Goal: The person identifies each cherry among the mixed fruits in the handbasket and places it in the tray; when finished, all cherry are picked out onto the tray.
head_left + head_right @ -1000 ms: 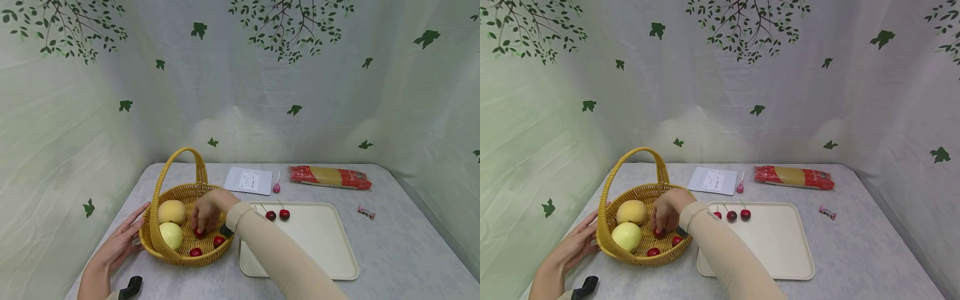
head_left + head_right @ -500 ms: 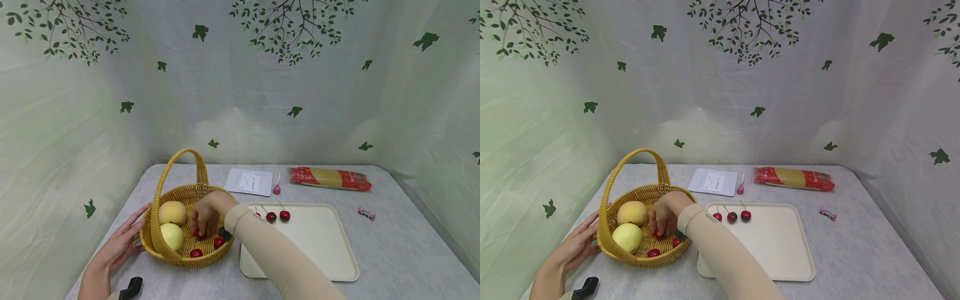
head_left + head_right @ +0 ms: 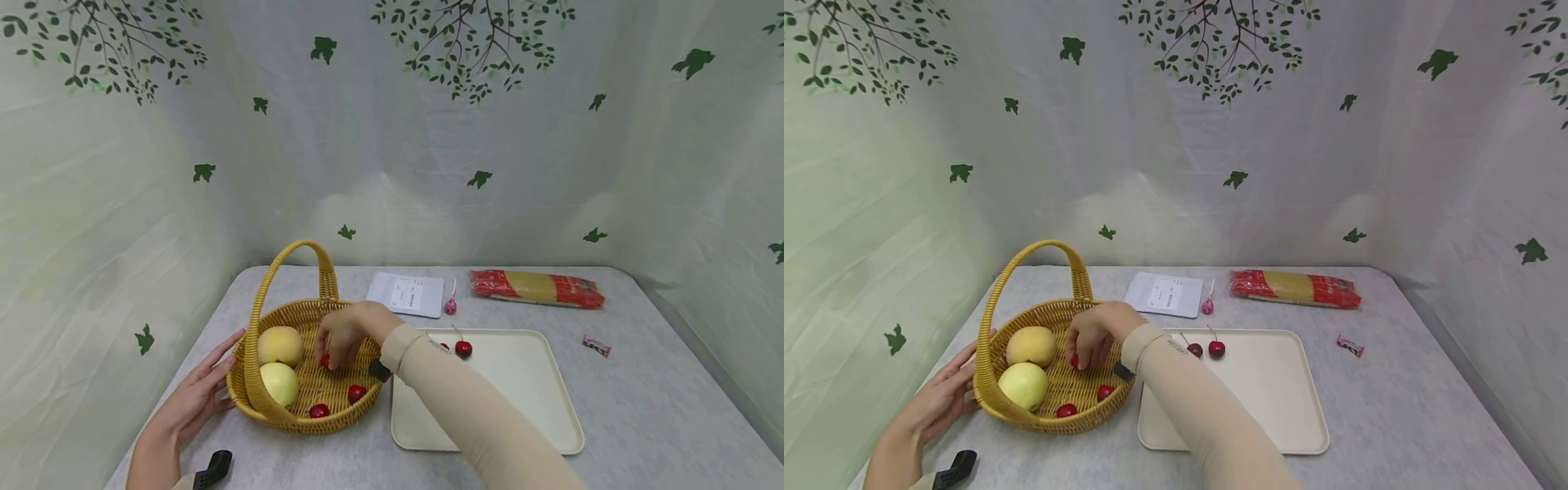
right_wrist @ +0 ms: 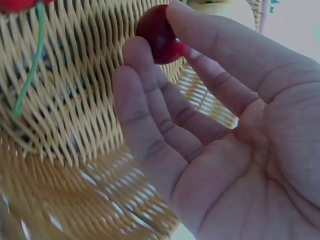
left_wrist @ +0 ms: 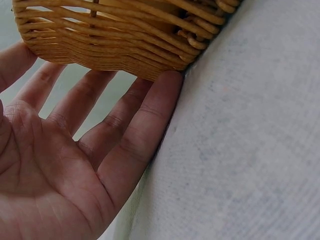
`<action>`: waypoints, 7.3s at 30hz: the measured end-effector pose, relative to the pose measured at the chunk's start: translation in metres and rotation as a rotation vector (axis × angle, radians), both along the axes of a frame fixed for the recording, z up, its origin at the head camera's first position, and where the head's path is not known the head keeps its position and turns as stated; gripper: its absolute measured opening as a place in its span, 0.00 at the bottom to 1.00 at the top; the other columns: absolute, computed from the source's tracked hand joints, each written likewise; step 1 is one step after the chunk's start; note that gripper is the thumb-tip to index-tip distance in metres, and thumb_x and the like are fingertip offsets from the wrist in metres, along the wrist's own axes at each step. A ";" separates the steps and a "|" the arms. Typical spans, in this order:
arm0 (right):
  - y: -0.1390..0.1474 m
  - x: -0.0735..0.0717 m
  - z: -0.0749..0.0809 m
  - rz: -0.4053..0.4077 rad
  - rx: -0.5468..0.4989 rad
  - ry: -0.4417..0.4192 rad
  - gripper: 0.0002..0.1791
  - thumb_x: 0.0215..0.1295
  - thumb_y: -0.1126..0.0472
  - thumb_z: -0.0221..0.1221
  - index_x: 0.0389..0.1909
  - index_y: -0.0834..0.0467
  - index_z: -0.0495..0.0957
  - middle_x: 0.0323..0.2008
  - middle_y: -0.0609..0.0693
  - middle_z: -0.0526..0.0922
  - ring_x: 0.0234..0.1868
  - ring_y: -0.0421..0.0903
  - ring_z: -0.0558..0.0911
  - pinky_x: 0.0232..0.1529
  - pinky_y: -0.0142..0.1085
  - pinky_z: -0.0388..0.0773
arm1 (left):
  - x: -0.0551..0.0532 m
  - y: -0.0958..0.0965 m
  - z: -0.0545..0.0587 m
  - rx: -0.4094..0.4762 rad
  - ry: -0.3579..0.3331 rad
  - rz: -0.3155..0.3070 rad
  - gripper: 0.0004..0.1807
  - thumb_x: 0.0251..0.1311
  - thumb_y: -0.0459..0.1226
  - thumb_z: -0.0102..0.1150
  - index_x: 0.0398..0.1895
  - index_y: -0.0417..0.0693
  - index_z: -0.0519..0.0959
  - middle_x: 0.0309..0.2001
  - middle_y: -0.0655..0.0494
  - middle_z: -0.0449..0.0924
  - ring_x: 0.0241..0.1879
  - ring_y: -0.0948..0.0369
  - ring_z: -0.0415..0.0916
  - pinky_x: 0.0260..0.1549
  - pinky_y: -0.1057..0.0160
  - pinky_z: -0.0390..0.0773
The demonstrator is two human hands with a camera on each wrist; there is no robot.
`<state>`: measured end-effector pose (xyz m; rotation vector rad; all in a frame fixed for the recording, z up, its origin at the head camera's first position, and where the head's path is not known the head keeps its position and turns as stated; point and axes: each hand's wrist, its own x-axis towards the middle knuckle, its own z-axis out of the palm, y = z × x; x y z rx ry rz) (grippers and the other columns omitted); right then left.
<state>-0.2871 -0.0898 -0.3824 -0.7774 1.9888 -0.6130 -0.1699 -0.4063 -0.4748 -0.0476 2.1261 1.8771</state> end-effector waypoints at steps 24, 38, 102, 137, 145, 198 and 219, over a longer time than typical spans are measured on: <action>0.086 -0.015 0.023 0.030 -0.223 0.313 0.15 0.74 0.62 0.68 0.58 0.54 0.85 0.47 0.48 0.86 0.46 0.43 0.84 0.50 0.39 0.84 | 0.001 -0.001 0.000 -0.003 0.005 0.003 0.33 0.88 0.50 0.39 0.89 0.75 0.45 0.85 0.63 0.44 0.58 0.83 0.75 0.62 0.35 0.80; 0.161 -0.013 0.016 -0.160 -0.209 0.387 0.16 0.69 0.55 0.74 0.54 0.49 0.84 0.44 0.49 0.84 0.46 0.45 0.84 0.49 0.38 0.83 | -0.001 -0.003 -0.001 0.008 0.002 -0.020 0.33 0.88 0.51 0.39 0.89 0.77 0.45 0.82 0.70 0.47 0.59 0.82 0.75 0.62 0.37 0.81; 0.302 0.018 -0.098 -0.541 -0.316 0.421 0.17 0.65 0.56 0.76 0.48 0.56 0.81 0.41 0.51 0.81 0.42 0.48 0.78 0.42 0.31 0.77 | 0.000 -0.003 -0.001 0.082 0.046 -0.047 0.32 0.89 0.46 0.38 0.89 0.74 0.47 0.61 0.98 0.69 0.60 0.79 0.77 0.54 0.48 0.82; 0.300 0.019 -0.095 -0.554 -0.323 0.391 0.17 0.67 0.56 0.75 0.51 0.56 0.82 0.44 0.52 0.83 0.43 0.45 0.79 0.45 0.30 0.79 | 0.002 -0.006 -0.005 0.043 0.006 -0.020 0.33 0.88 0.49 0.39 0.89 0.75 0.44 0.61 0.97 0.67 0.59 0.80 0.77 0.57 0.44 0.83; 0.302 0.018 -0.097 -0.556 -0.332 0.391 0.17 0.67 0.57 0.75 0.51 0.58 0.82 0.45 0.54 0.83 0.43 0.46 0.79 0.44 0.30 0.79 | 0.000 -0.006 -0.004 0.044 0.009 -0.039 0.33 0.88 0.49 0.38 0.89 0.76 0.44 0.64 0.94 0.63 0.60 0.80 0.77 0.57 0.47 0.83; 0.038 0.019 0.037 0.100 -0.292 0.130 0.22 0.77 0.52 0.66 0.68 0.48 0.76 0.56 0.51 0.82 0.44 0.48 0.93 0.44 0.42 0.90 | 0.000 -0.006 -0.004 0.037 0.052 -0.054 0.33 0.89 0.49 0.38 0.89 0.74 0.45 0.70 0.90 0.60 0.61 0.81 0.76 0.57 0.48 0.83; -0.017 0.047 0.016 0.106 0.166 -0.062 0.23 0.72 0.61 0.70 0.64 0.45 0.77 0.54 0.43 0.78 0.45 0.52 0.91 0.46 0.43 0.90 | -0.002 -0.005 -0.001 0.018 0.062 -0.048 0.32 0.89 0.48 0.38 0.89 0.72 0.46 0.79 0.74 0.52 0.61 0.81 0.74 0.59 0.44 0.83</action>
